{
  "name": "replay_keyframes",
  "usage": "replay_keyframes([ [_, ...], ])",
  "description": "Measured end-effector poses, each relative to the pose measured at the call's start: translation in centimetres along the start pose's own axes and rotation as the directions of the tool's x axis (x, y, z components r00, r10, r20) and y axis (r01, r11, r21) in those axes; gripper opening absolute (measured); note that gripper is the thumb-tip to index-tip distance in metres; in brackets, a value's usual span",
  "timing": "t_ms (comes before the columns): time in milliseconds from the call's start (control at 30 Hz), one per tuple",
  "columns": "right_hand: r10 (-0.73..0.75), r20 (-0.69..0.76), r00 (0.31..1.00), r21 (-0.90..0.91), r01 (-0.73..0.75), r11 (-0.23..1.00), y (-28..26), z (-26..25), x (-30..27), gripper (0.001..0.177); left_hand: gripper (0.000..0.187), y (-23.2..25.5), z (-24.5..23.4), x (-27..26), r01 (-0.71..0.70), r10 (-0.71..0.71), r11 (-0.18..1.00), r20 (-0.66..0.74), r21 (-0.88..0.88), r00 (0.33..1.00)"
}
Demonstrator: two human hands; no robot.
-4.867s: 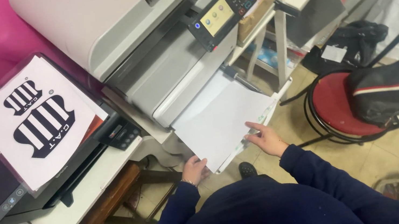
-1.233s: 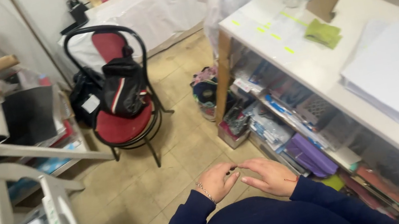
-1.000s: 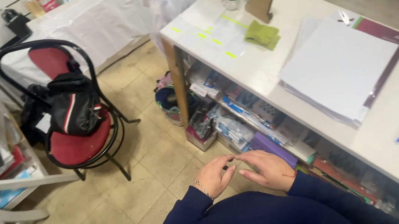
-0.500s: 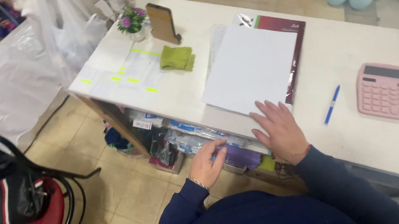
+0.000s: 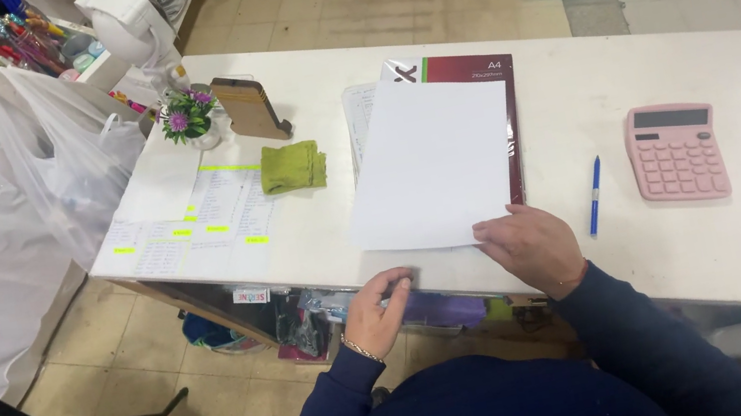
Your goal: The person repeatedly picks up sheets of white paper from a table and places them into the paper tray of a printer. The person moves back and forth between the table and the printer multiple times to load the paper.
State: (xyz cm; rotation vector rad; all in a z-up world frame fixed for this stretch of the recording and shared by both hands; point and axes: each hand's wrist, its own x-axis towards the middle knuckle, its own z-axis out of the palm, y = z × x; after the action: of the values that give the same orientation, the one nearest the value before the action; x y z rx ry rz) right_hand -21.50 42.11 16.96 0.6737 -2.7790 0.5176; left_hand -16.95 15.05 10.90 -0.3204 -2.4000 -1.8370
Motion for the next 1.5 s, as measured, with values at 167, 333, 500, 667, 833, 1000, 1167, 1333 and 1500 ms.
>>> replay_keyframes([
  [167, -0.004, 0.079, 0.997, 0.109, -0.004, 0.994, -0.9, -0.8, 0.4, 0.022, 0.029, 0.1, -0.4, 0.7, 0.069, -0.069, 0.998, 0.041, 0.004, 0.997],
  [333, 0.182, -0.085, 0.98, 0.252, -0.156, 0.955, -2.5, -0.3, -0.4, 0.02, 0.032, -0.1, -0.3, 0.3, 0.066, -0.063, 0.997, 0.062, -0.048, 0.996],
  [500, -0.346, -0.149, 0.926, 0.219, 0.372, 0.902, -5.6, 1.9, -2.1, 0.014, 0.035, -3.9, 1.3, -1.8, 0.167, -0.138, 0.957, 0.133, -0.238, 0.981],
  [667, -0.519, -0.01, 0.855, 0.519, 0.448, 0.728, -7.6, 0.9, -3.4, 0.018, 0.032, -5.7, 2.0, -6.5, 0.238, -0.341, 0.88, -0.199, -0.412, 0.919],
  [833, -0.536, 0.299, 0.79, 0.694, 0.206, 0.69, -8.7, 5.0, -4.0, 0.02, 0.032, -9.2, -1.0, -15.5, 0.241, -0.46, 0.863, -0.492, -0.445, 0.739],
  [1000, -0.509, 0.597, 0.62, 0.742, -0.186, 0.644, -13.6, 10.8, -5.1, 0.052, 0.036, -8.7, -4.2, -27.4, 0.178, -0.568, 0.814, -0.694, -0.553, 0.442],
  [1167, -0.679, 0.569, 0.465, 0.793, -0.089, 0.603, -21.9, 13.2, -6.2, 0.066, 0.036, -6.2, -3.6, -38.6, 0.042, -0.587, 0.804, -0.781, -0.593, 0.213],
  [1333, -0.77, 0.519, 0.371, 0.812, 0.07, 0.58, -31.3, 17.5, -10.8, 0.065, 0.036, -4.0, -2.5, -49.3, -0.07, -0.613, 0.788, -0.79, -0.612, 0.005],
  [1500, -0.892, 0.378, 0.249, 0.916, 0.042, 0.4, -42.6, 20.0, -17.8, 0.065, 0.035, -2.2, -3.2, -60.8, -0.086, -0.648, 0.761, -0.753, -0.643, -0.11],
])
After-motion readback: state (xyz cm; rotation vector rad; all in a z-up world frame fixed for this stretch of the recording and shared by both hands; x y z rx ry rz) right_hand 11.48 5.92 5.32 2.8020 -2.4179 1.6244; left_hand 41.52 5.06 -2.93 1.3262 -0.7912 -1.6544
